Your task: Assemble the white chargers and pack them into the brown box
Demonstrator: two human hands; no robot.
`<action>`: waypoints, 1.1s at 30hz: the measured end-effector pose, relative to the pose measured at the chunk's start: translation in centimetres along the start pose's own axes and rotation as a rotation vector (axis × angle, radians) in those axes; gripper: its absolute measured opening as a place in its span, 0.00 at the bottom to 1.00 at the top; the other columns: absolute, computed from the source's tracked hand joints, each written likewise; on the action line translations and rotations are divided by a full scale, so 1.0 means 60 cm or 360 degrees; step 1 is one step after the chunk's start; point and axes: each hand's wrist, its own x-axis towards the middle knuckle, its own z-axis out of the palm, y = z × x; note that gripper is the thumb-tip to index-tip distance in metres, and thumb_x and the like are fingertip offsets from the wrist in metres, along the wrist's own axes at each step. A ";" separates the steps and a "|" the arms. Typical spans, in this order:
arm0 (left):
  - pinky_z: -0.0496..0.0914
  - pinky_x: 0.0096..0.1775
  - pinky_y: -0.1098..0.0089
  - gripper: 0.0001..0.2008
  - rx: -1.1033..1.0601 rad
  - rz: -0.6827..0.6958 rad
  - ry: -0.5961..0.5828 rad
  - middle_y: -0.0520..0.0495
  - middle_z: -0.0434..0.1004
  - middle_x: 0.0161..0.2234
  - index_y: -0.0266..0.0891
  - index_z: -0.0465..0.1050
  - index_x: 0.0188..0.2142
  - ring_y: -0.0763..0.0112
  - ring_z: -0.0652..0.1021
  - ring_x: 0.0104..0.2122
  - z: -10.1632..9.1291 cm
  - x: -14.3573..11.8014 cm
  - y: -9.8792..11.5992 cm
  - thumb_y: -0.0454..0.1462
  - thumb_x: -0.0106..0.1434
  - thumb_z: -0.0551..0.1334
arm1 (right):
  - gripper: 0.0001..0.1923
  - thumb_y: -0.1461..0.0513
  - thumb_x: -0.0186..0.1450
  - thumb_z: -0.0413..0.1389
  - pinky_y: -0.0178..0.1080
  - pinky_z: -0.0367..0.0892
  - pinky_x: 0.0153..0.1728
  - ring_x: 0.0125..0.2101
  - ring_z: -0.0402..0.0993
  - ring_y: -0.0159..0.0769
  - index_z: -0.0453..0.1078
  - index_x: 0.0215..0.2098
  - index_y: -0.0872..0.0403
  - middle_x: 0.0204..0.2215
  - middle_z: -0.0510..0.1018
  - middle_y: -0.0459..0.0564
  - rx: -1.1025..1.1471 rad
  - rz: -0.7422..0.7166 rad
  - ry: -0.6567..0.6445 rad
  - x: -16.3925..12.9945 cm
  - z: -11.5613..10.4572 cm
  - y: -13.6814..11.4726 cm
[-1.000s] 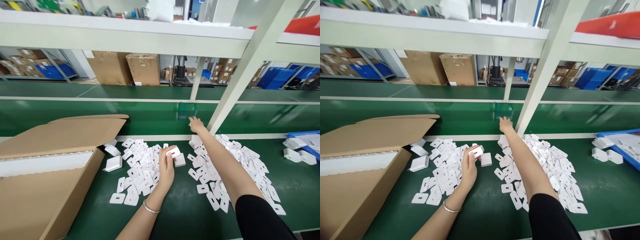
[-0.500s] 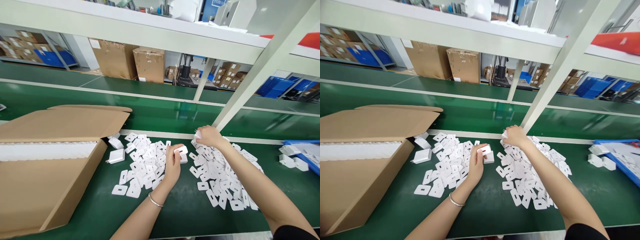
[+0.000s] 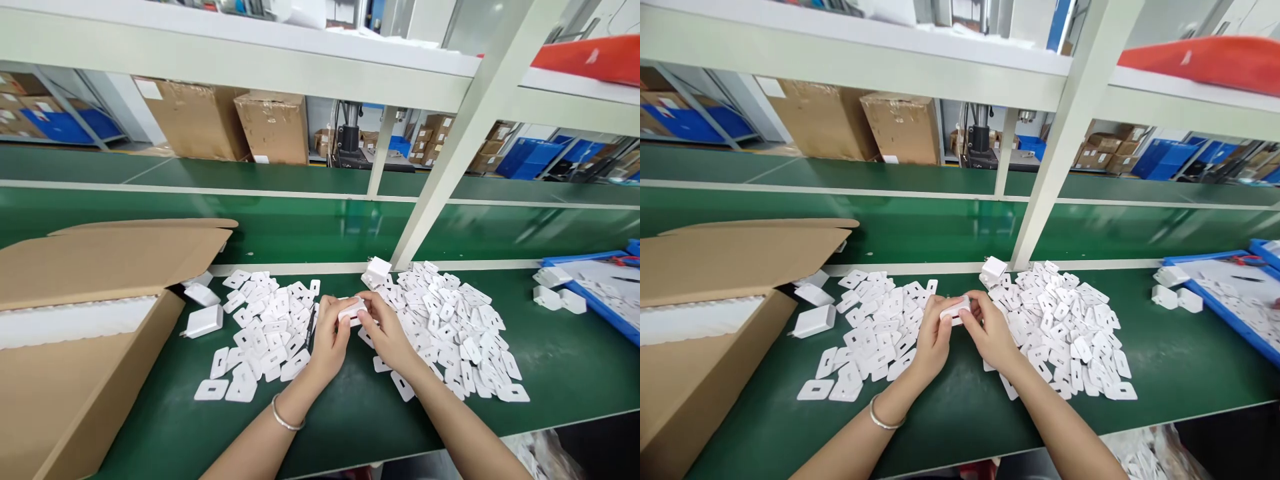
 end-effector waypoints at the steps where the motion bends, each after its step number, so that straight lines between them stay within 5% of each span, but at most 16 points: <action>1: 0.72 0.45 0.60 0.20 0.0017 0.0010 -0.0011 0.45 0.69 0.40 0.45 0.76 0.55 0.62 0.73 0.42 0.000 -0.001 0.000 0.49 0.79 0.50 | 0.19 0.46 0.76 0.51 0.44 0.71 0.41 0.39 0.76 0.42 0.67 0.54 0.49 0.40 0.77 0.50 0.0071 -0.0014 -0.0018 -0.001 0.000 0.005; 5: 0.71 0.44 0.61 0.20 0.0016 0.0043 -0.0076 0.45 0.68 0.40 0.46 0.76 0.56 0.62 0.72 0.41 0.004 -0.006 0.008 0.48 0.80 0.49 | 0.16 0.47 0.76 0.53 0.44 0.70 0.42 0.40 0.73 0.41 0.66 0.51 0.48 0.42 0.75 0.50 0.0191 -0.0048 -0.0089 -0.007 -0.011 0.013; 12: 0.70 0.47 0.62 0.18 -0.0153 0.0014 -0.0175 0.47 0.68 0.40 0.52 0.77 0.55 0.63 0.70 0.42 0.002 -0.003 0.024 0.47 0.80 0.50 | 0.16 0.47 0.74 0.55 0.42 0.67 0.36 0.34 0.69 0.38 0.66 0.51 0.48 0.36 0.72 0.47 0.0270 -0.0111 0.0090 -0.025 -0.003 0.023; 18: 0.71 0.49 0.57 0.26 -0.0118 -0.0153 -0.0314 0.44 0.65 0.44 0.49 0.73 0.60 0.59 0.71 0.44 -0.004 -0.008 0.017 0.52 0.79 0.43 | 0.19 0.44 0.74 0.54 0.43 0.69 0.37 0.36 0.71 0.39 0.67 0.50 0.48 0.37 0.73 0.48 0.0361 -0.0076 0.0172 -0.023 0.005 0.032; 28: 0.71 0.43 0.62 0.20 -0.0053 -0.0020 -0.0336 0.45 0.68 0.39 0.48 0.77 0.56 0.62 0.70 0.40 -0.010 0.003 0.014 0.49 0.79 0.50 | 0.19 0.43 0.76 0.50 0.42 0.66 0.34 0.32 0.69 0.39 0.67 0.47 0.49 0.34 0.72 0.47 0.0336 -0.0039 0.0162 -0.023 0.006 0.038; 33: 0.72 0.51 0.61 0.19 -0.0048 -0.0133 -0.0549 0.43 0.72 0.47 0.49 0.77 0.59 0.61 0.74 0.49 -0.030 0.022 -0.002 0.48 0.79 0.53 | 0.19 0.45 0.75 0.51 0.44 0.72 0.38 0.38 0.74 0.41 0.66 0.54 0.49 0.41 0.75 0.51 0.0373 0.0088 0.0139 -0.012 0.007 0.041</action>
